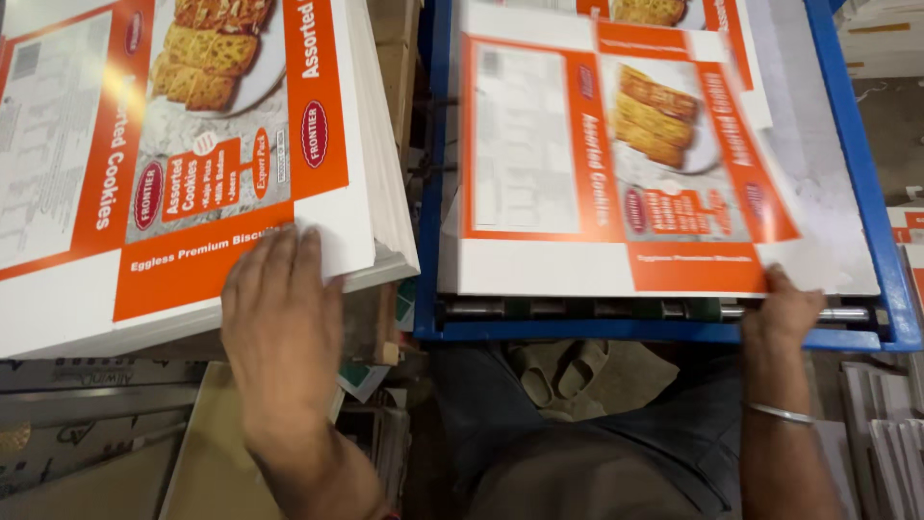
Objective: The person is sitting and repeatedly picking up flat, orange and white printed boxes labeled 'Assorted Cookies' from a pile on the left. They place each box onto a blue metal tray or conveyor system on the right, stacking them one by one.
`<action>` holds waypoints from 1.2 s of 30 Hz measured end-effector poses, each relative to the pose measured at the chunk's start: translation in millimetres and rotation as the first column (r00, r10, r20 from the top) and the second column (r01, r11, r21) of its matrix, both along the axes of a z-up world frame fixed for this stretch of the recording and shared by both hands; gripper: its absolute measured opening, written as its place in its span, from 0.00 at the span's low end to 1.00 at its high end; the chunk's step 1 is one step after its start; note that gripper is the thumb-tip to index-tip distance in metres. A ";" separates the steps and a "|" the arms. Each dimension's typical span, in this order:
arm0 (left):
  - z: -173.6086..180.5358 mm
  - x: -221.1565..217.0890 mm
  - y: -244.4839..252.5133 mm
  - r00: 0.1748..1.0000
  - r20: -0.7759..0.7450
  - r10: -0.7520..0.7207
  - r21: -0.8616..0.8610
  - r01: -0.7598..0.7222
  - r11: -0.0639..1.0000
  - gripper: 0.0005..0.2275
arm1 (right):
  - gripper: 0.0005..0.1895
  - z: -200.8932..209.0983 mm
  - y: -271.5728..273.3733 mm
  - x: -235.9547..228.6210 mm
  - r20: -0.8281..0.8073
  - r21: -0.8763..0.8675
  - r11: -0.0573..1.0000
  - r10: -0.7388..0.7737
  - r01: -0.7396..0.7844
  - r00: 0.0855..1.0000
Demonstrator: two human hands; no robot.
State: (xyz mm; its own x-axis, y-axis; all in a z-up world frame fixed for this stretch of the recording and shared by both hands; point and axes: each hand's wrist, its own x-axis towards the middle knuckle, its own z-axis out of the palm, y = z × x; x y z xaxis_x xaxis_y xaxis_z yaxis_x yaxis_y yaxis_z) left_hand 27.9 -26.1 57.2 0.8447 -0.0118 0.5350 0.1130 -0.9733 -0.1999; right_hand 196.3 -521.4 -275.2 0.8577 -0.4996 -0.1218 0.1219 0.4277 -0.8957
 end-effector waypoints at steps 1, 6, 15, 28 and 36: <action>-1.1 2.8 7.4 1.000 -0.011 -0.023 -0.056 0.022 0.998 0.18 | 0.26 -8.0 -13.8 -3.6 0.020 0.008 0.999 -0.036 0.036 0.999; -12.5 2.6 20.7 0.999 0.026 -0.031 -0.090 0.033 0.995 0.16 | 0.25 -40.7 -66.3 -43.1 -0.021 -0.254 0.966 -0.060 0.053 0.998; -1.4 7.6 20.3 0.999 0.021 -0.040 -0.119 0.042 0.992 0.16 | 0.26 17.2 -47.0 -100.2 -0.044 -0.251 0.968 -0.030 0.018 0.999; 0.9 7.6 19.0 1.000 0.000 0.000 -0.148 0.000 0.989 0.20 | 0.19 -21.4 -24.1 19.3 -0.003 -0.187 0.964 -0.194 0.190 0.981; 7.4 10.2 17.5 0.998 -0.057 0.007 -0.161 -0.016 0.987 0.21 | 0.14 -20.1 13.5 1.0 -0.296 0.069 0.970 0.244 -0.234 0.923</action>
